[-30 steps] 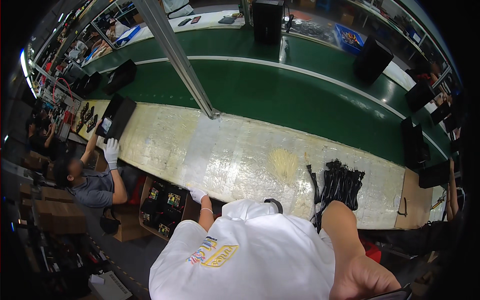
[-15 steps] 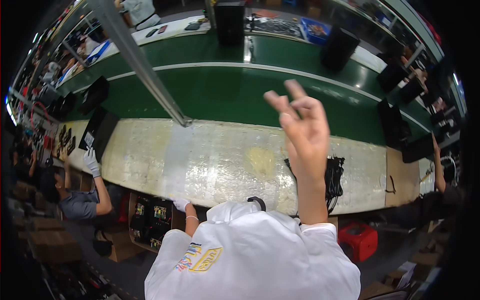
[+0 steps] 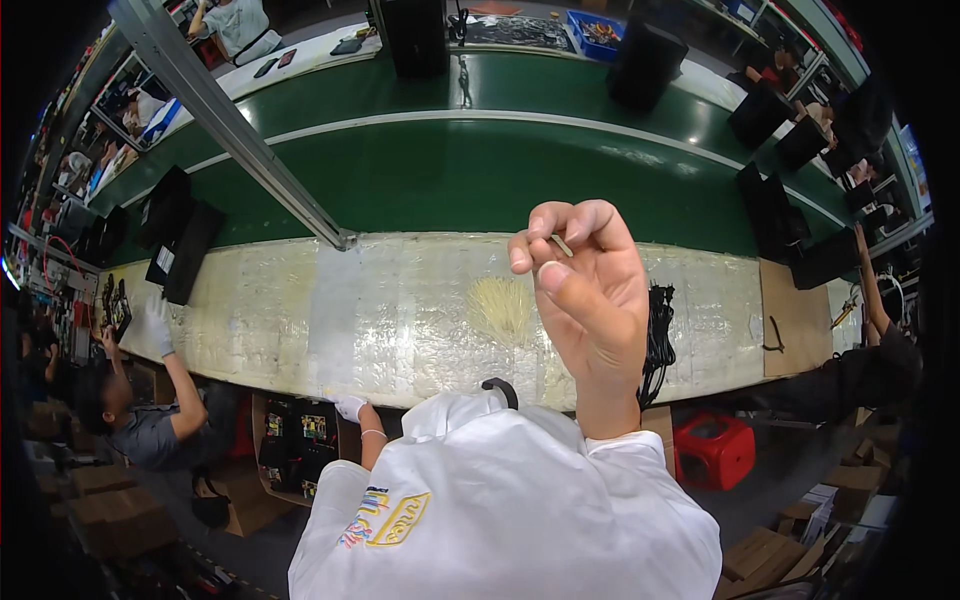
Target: Assembling an electronic component by placing a circuit board into a plastic housing and connecting internal wires.
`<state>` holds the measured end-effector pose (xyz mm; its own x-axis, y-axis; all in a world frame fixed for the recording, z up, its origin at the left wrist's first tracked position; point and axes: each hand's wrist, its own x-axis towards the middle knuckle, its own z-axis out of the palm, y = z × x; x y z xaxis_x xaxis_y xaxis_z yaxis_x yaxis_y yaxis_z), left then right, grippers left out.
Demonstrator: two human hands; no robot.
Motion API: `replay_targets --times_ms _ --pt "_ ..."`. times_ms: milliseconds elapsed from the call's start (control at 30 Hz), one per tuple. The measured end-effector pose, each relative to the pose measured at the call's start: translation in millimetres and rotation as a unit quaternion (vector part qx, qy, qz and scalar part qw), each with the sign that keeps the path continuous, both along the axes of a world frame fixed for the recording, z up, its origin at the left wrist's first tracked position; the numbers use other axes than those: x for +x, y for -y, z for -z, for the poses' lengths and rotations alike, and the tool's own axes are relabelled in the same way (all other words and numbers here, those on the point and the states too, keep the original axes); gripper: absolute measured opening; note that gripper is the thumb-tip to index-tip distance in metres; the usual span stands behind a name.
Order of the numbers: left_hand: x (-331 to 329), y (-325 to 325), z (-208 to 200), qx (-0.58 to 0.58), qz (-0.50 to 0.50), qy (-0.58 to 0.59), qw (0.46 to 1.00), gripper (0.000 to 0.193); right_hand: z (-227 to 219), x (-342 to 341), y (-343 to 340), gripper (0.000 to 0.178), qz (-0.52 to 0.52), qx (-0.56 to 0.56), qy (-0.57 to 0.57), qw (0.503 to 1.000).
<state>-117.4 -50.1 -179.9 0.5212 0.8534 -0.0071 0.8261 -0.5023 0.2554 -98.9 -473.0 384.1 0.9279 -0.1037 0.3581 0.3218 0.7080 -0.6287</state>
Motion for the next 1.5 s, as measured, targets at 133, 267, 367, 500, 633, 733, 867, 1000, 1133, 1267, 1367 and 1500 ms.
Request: replay_targets --times_ms 133,267,367,500,633,733,867,1000,1133,1267,1367,1500 --pt "1.1 -0.3 -2.2 0.004 0.017 0.004 1.000 0.038 -0.6 -4.1 2.4 0.028 -0.001 -0.012 0.023 1.000" --pt "2.8 -1.8 -4.0 -0.007 0.008 -0.002 1.000 0.037 -3.7 -7.0 3.1 0.028 -0.002 -0.022 0.035 0.999" --pt "4.1 -1.5 -4.9 -0.017 0.001 -0.003 1.000 0.037 -2.6 -7.9 3.6 0.028 -0.002 -0.032 0.046 0.998" --pt "3.2 -1.8 -5.5 -0.028 -0.008 -0.004 1.000 0.036 0.9 -7.4 3.8 0.027 -0.010 0.017 0.079 0.997" --pt "2.0 -3.9 -6.0 -0.040 -0.020 -0.003 0.999 0.035 -1.3 -13.1 1.7 0.025 -0.001 0.039 0.048 0.998" --pt "5.9 -4.4 -5.6 -0.046 -0.020 0.000 0.999 0.035 -3.5 -17.9 2.9 0.025 0.011 0.038 0.062 0.997" --pt "-5.6 -3.9 -32.8 -0.072 -0.055 0.082 0.993 0.039 4.3 -10.0 1.3 0.025 0.004 0.049 0.058 0.997" --pt "-3.8 -5.6 -37.8 -0.072 -0.057 0.076 0.993 0.040 1.9 -12.0 1.1 0.026 0.004 0.044 0.049 0.998" --pt "-5.7 -9.5 -39.6 -0.071 -0.062 0.070 0.993 0.041 1.4 -13.5 0.9 0.029 0.010 0.043 0.046 0.998" --pt "-9.8 -12.1 -46.1 -0.071 -0.067 0.064 0.993 0.041 2.3 -14.8 1.1 0.029 0.007 0.041 0.048 0.998" --pt "-12.7 -13.6 -52.1 -0.071 -0.073 0.060 0.993 0.042 3.1 -15.2 0.9 0.029 0.002 0.035 0.052 0.998" --pt "-14.4 -14.1 -61.3 -0.073 -0.080 0.056 0.993 0.042 3.3 -16.7 0.5 0.030 0.002 0.041 0.052 0.998"
